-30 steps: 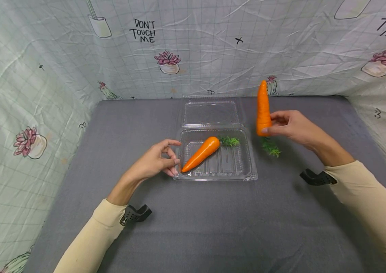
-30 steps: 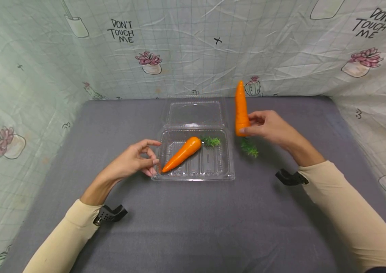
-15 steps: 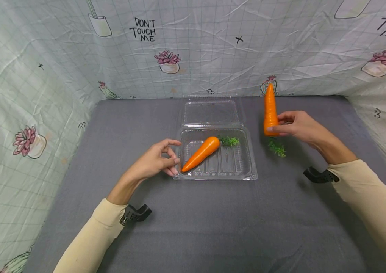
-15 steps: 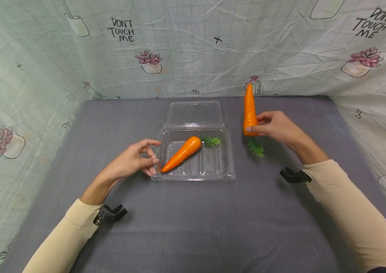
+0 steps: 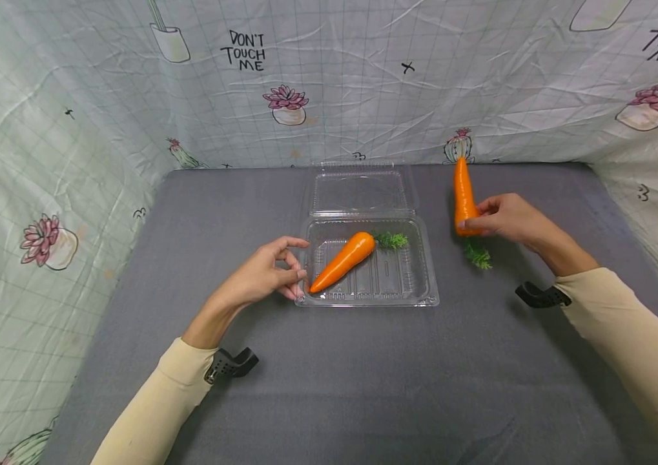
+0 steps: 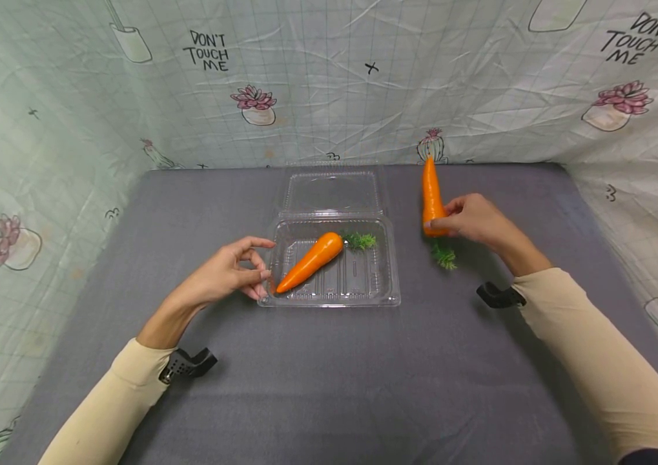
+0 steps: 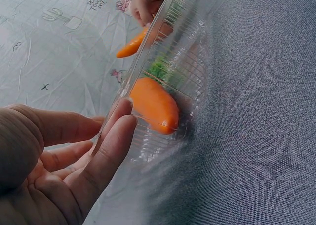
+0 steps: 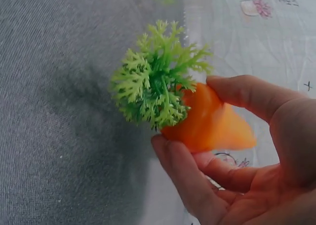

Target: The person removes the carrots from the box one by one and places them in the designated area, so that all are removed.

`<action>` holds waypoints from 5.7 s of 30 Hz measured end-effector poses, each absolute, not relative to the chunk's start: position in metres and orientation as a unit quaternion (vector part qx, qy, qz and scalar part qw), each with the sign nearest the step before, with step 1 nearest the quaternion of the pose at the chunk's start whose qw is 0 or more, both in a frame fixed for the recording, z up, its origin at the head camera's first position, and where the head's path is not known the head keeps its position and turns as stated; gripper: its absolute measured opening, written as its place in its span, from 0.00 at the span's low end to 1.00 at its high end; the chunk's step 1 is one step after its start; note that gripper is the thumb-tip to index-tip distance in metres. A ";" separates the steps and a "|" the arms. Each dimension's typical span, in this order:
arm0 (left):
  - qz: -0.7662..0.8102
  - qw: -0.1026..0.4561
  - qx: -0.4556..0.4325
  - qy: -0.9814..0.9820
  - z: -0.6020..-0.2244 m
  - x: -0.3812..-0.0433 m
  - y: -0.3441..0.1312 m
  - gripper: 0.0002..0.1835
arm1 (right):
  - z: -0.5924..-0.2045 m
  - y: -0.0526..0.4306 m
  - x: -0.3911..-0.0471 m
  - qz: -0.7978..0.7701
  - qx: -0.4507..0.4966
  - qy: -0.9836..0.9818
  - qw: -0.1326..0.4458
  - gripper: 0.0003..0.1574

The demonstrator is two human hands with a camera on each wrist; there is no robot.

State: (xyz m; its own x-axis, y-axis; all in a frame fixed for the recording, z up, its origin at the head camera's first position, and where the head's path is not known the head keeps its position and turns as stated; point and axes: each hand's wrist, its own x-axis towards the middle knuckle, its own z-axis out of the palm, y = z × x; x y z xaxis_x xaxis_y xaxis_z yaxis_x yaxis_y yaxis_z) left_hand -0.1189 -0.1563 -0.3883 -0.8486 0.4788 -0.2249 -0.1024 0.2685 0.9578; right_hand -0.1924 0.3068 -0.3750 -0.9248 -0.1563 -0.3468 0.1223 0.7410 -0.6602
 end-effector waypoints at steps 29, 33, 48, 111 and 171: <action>0.592 0.247 0.120 0.758 -0.390 -0.119 -0.158 0.31 | -0.384 0.303 -0.184 -0.242 -0.024 0.955 0.171 0.51; 0.593 0.247 0.119 0.757 -0.389 -0.119 -0.158 0.31 | -0.383 0.303 -0.184 -0.242 -0.037 0.955 0.169 0.50; 0.592 0.245 0.121 0.758 -0.389 -0.119 -0.157 0.31 | -0.385 0.302 -0.187 -0.252 -0.036 0.954 0.159 0.50; 0.590 0.244 0.120 0.760 -0.389 -0.115 -0.156 0.31 | -0.329 0.203 -0.172 -0.136 -0.377 0.916 0.024 0.28; 0.593 0.246 0.119 0.757 -0.386 -0.116 -0.156 0.31 | -0.358 0.124 -0.185 -0.007 -0.550 0.819 0.162 0.26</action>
State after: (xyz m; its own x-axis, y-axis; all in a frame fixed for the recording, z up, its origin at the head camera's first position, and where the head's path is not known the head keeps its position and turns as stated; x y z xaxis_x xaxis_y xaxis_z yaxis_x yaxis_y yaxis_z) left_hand -0.1163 -0.1565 -0.3857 -0.8503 0.4725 -0.2319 -0.1121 0.2678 0.9569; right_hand -0.1854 0.1242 -0.3577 -0.3429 -0.9032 -0.2582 -0.8989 0.3953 -0.1890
